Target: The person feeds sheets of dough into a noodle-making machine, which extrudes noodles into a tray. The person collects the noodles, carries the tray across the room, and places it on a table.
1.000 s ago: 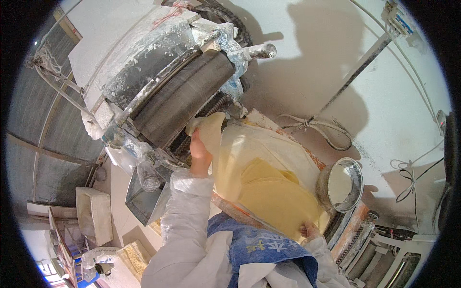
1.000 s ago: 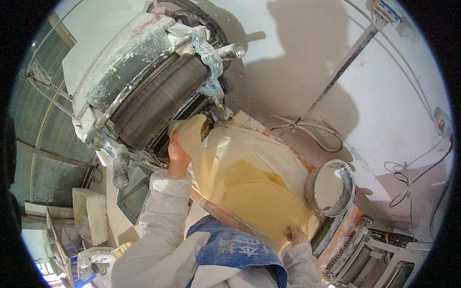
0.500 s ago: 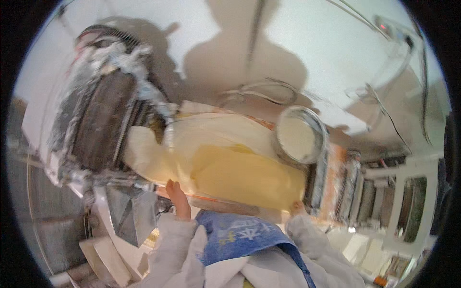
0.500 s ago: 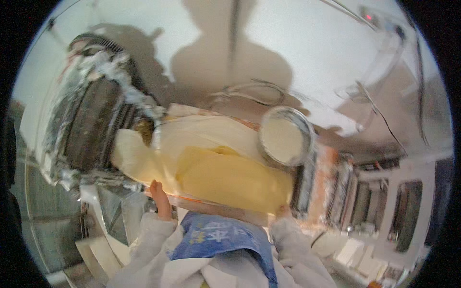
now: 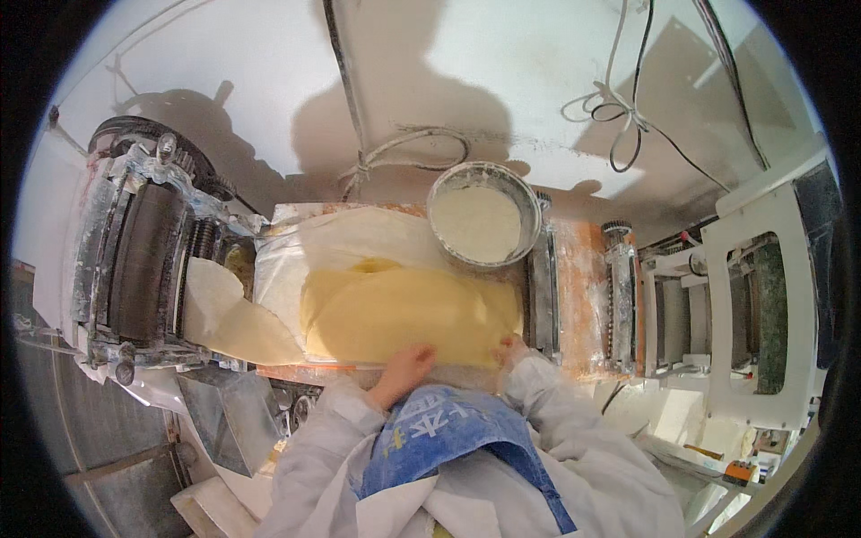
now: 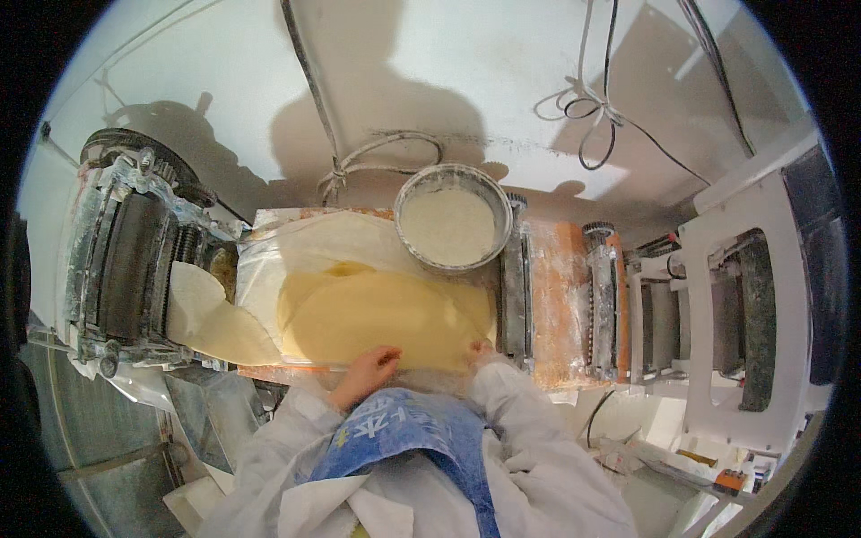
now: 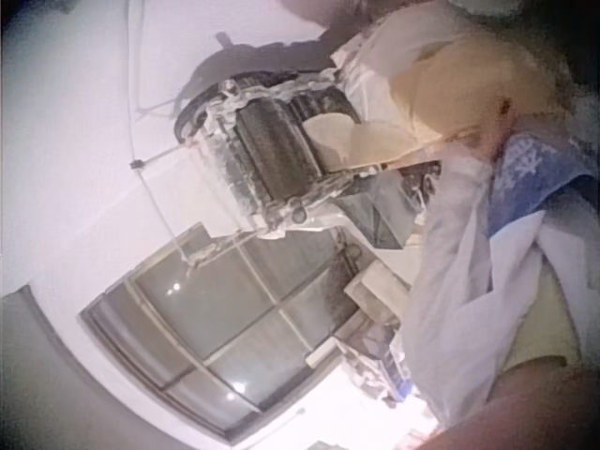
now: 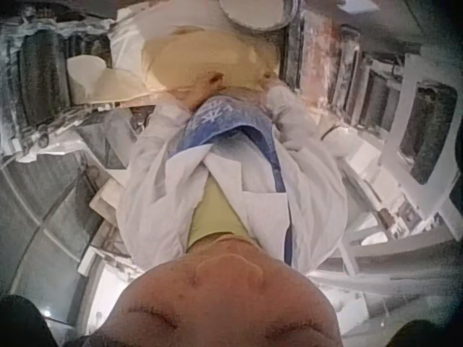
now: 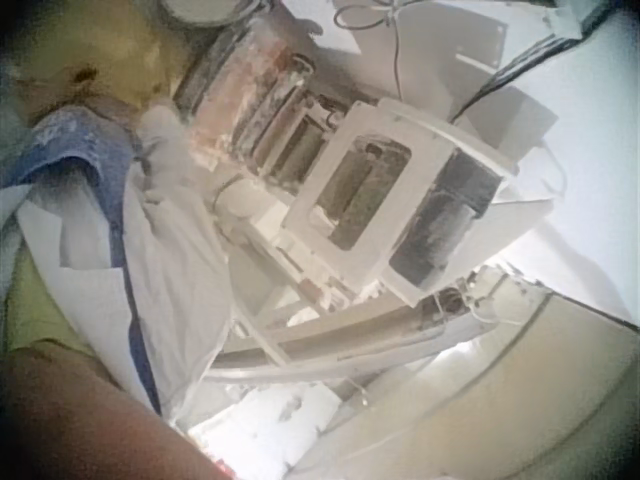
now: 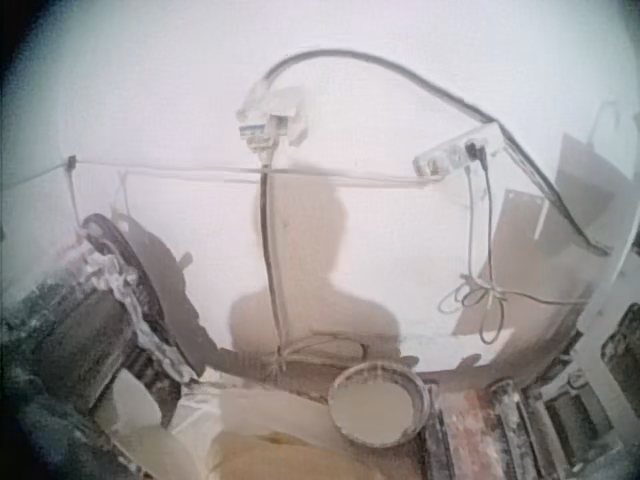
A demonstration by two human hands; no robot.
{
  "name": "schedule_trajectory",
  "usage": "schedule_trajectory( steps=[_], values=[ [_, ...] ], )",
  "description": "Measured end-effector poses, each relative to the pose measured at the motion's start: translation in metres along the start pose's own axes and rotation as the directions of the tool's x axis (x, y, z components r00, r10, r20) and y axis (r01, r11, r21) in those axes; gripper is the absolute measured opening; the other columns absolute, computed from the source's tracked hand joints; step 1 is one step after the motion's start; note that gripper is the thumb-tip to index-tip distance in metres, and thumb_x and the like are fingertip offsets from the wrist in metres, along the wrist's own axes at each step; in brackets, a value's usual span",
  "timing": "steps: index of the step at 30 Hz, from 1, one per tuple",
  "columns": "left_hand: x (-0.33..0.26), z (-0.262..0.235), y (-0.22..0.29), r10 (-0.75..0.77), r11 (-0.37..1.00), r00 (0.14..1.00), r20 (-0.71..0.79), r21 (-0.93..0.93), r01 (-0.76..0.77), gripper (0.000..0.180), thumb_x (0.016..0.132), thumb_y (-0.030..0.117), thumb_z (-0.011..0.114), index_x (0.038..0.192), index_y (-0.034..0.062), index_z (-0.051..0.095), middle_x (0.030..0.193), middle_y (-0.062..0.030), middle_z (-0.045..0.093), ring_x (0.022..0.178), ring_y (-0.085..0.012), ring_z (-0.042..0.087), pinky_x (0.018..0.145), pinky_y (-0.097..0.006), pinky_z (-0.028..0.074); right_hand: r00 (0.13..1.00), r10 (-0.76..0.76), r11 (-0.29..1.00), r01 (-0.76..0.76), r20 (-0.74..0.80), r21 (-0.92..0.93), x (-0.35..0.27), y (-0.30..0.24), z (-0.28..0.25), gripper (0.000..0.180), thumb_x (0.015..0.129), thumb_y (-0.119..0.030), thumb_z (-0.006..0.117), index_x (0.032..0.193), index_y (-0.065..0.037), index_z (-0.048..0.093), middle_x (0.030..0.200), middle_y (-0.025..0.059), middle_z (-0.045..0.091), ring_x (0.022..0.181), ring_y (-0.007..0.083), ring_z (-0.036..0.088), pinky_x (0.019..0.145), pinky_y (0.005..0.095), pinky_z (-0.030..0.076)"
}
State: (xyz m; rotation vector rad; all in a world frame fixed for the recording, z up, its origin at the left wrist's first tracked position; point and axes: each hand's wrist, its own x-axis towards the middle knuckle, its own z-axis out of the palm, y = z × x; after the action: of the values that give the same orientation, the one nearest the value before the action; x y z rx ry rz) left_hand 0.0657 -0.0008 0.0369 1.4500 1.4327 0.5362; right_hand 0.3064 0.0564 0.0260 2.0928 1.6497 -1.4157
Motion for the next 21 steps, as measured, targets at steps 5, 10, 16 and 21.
schedule_trajectory(
  steps=[5,10,16,21],
  values=[
    [0.015,0.013,0.002,0.365,0.918,0.925,-0.102,0.205,-0.339,0.046,0.077,0.025,0.055,0.115,0.0026,0.043,0.111,-0.0178,0.048,0.104,-0.0304,0.044,0.086,-0.035,0.037,0.917,-0.396,0.840,0.387,-0.057,0.380,-0.013,-0.078,0.024,0.039,0.073,-0.020,0.057,0.108,-0.007,0.048,0.092,0.0118,0.055,0.083,0.0230,0.054,0.072,0.0312,0.044],
    [0.036,-0.018,-0.001,-0.133,0.608,0.952,-0.275,-0.781,-0.140,0.040,0.088,0.029,0.038,0.119,0.0022,0.038,0.115,-0.0133,0.046,0.107,-0.0282,0.042,0.094,-0.038,0.031,0.794,-0.608,0.419,0.298,0.022,0.857,0.001,-0.154,0.010,0.034,0.077,-0.025,0.054,0.103,-0.003,0.050,0.090,0.0125,0.055,0.080,0.0191,0.055,0.067,0.0303,0.045],
    [0.023,-0.130,-0.025,-0.199,-0.305,0.973,-0.114,-0.937,-0.172,0.037,0.089,0.026,0.035,0.117,0.0014,0.039,0.116,-0.0115,0.046,0.107,-0.0243,0.043,0.092,-0.035,0.034,0.971,-0.195,0.966,0.165,0.139,0.201,0.045,-0.107,0.034,0.031,0.074,-0.032,0.057,0.085,-0.003,0.051,0.071,0.0075,0.053,0.064,0.0152,0.052,0.053,0.0278,0.042],
    [0.010,-0.232,-0.068,-0.323,-0.094,0.883,-0.340,-0.917,-0.387,0.036,0.088,0.026,0.038,0.114,0.0015,0.044,0.114,-0.0096,0.049,0.105,-0.0227,0.046,0.091,-0.036,0.035,0.976,-0.210,0.977,0.206,-0.064,-0.064,0.051,-0.076,0.079,0.038,0.063,-0.031,0.070,0.076,-0.004,0.047,0.060,0.0050,0.048,0.054,0.0163,0.048,0.047,0.0286,0.040]
  ],
)
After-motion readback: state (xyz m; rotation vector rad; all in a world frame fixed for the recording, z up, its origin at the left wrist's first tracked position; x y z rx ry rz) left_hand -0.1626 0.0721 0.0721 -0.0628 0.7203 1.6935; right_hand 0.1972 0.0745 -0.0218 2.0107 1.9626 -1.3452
